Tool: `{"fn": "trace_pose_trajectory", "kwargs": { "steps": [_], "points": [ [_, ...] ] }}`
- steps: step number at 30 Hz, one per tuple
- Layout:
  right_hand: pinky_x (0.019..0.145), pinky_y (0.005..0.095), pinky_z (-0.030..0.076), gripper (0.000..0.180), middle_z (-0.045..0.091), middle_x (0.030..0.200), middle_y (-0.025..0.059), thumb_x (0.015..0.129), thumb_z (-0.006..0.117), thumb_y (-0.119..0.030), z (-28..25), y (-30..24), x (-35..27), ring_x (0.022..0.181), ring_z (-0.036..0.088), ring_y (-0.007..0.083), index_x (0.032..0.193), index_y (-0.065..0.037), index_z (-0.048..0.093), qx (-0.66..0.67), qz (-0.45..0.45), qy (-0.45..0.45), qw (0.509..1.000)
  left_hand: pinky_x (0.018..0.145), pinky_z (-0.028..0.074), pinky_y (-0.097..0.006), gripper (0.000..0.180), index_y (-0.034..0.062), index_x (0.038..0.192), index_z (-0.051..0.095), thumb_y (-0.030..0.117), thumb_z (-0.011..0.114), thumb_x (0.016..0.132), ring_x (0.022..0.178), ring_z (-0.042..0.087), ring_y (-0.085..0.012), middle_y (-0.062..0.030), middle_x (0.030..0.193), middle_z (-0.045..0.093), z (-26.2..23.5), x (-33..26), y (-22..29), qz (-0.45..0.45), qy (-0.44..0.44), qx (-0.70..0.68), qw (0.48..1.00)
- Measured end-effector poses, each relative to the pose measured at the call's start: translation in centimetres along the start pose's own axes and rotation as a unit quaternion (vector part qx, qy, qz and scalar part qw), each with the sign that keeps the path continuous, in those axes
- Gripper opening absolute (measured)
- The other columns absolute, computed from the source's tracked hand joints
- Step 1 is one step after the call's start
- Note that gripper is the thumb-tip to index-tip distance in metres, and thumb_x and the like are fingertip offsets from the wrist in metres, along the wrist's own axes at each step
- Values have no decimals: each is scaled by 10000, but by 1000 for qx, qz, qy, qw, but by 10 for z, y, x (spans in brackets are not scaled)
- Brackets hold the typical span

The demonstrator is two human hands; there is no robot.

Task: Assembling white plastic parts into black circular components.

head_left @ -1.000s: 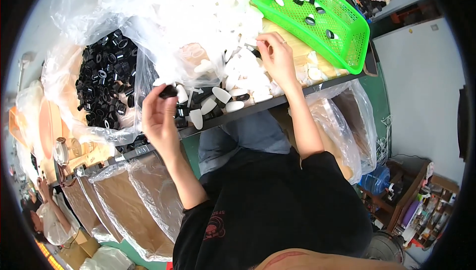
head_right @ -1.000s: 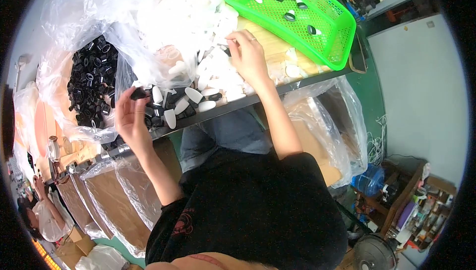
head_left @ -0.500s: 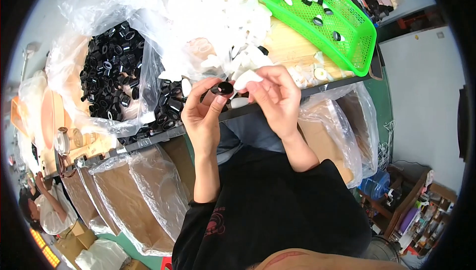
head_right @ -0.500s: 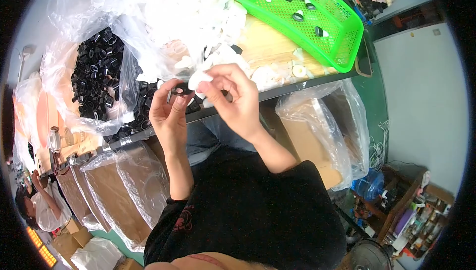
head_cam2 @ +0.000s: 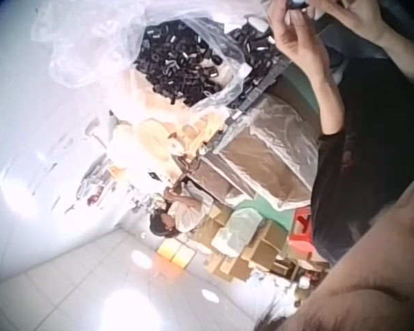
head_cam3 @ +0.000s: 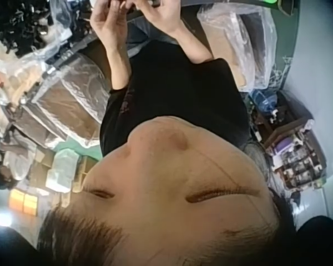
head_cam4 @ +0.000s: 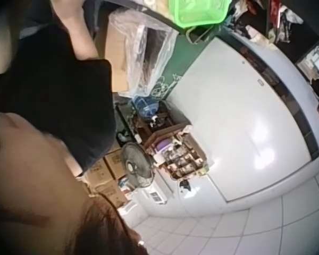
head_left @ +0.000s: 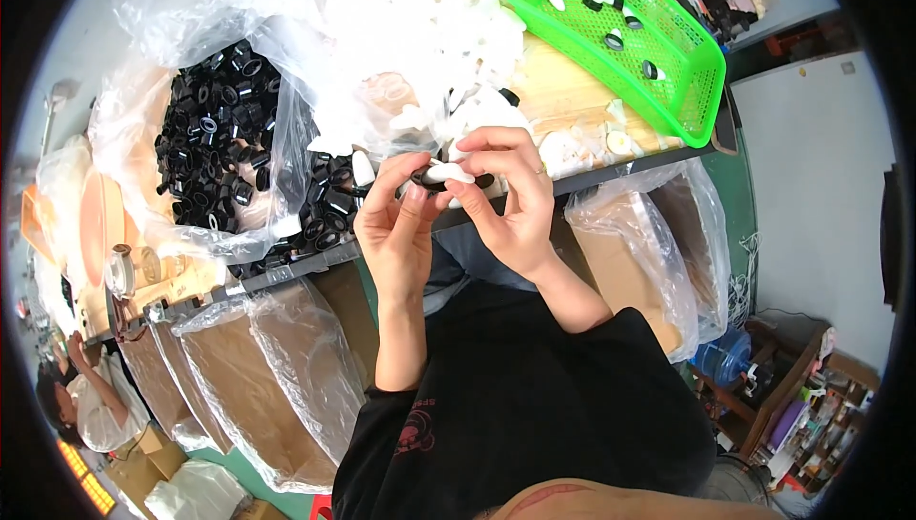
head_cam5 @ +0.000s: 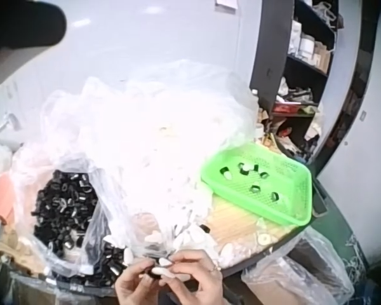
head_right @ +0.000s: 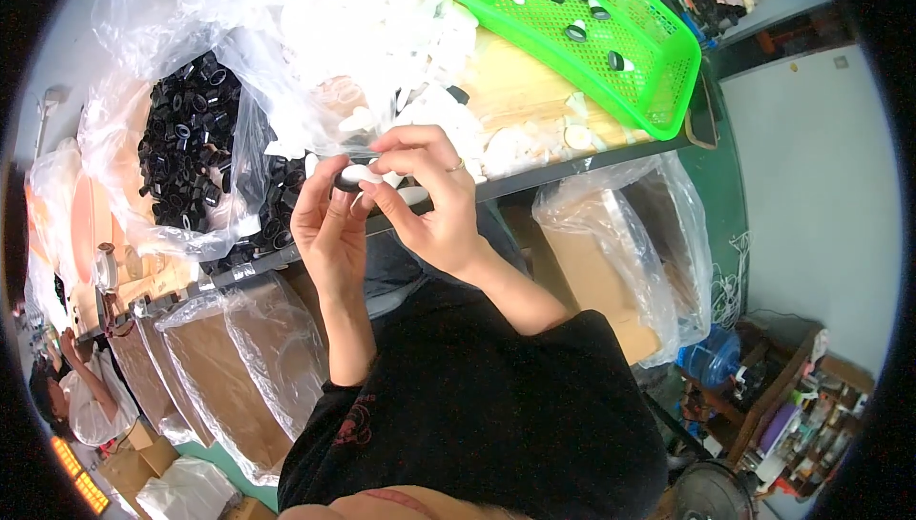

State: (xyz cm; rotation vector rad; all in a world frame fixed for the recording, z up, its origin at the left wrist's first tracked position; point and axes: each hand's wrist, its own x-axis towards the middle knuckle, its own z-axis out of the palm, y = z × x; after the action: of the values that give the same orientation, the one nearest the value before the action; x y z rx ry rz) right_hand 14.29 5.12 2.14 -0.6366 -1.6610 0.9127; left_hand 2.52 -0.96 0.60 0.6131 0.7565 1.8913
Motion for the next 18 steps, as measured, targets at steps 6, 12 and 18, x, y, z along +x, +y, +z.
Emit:
{"fn": "trace_pose_trajectory", "kwargs": {
  "steps": [6,12,18],
  "points": [
    [807,319,484,147,595,1020,143,809,713,-23,0,1,2,911,598,224,910,-3,607,-31,-26,4,999,819,588,-286,251,-53,1162,608,-64,544,920,1000,609,-174,-122,1192,532,1,2,-1,4,8,10,1000],
    [799,324,491,140,602,1018,139,812,712,-33,-2,5,2,915,606,224,908,-7,615,-14,-7,-30,999,785,582,-273,224,-55,1137,618,-60,543,926,969,615,-165,-112,1144,559,-2,2,-2,19,17,48,999],
    [763,306,506,304,648,1017,151,787,755,-29,1,2,2,877,629,210,1031,-1,576,-11,-26,-56,998,833,504,-256,206,-39,1138,568,-39,549,933,979,595,-158,-92,1105,571,-5,1,-10,47,30,139,989]
  ]
}}
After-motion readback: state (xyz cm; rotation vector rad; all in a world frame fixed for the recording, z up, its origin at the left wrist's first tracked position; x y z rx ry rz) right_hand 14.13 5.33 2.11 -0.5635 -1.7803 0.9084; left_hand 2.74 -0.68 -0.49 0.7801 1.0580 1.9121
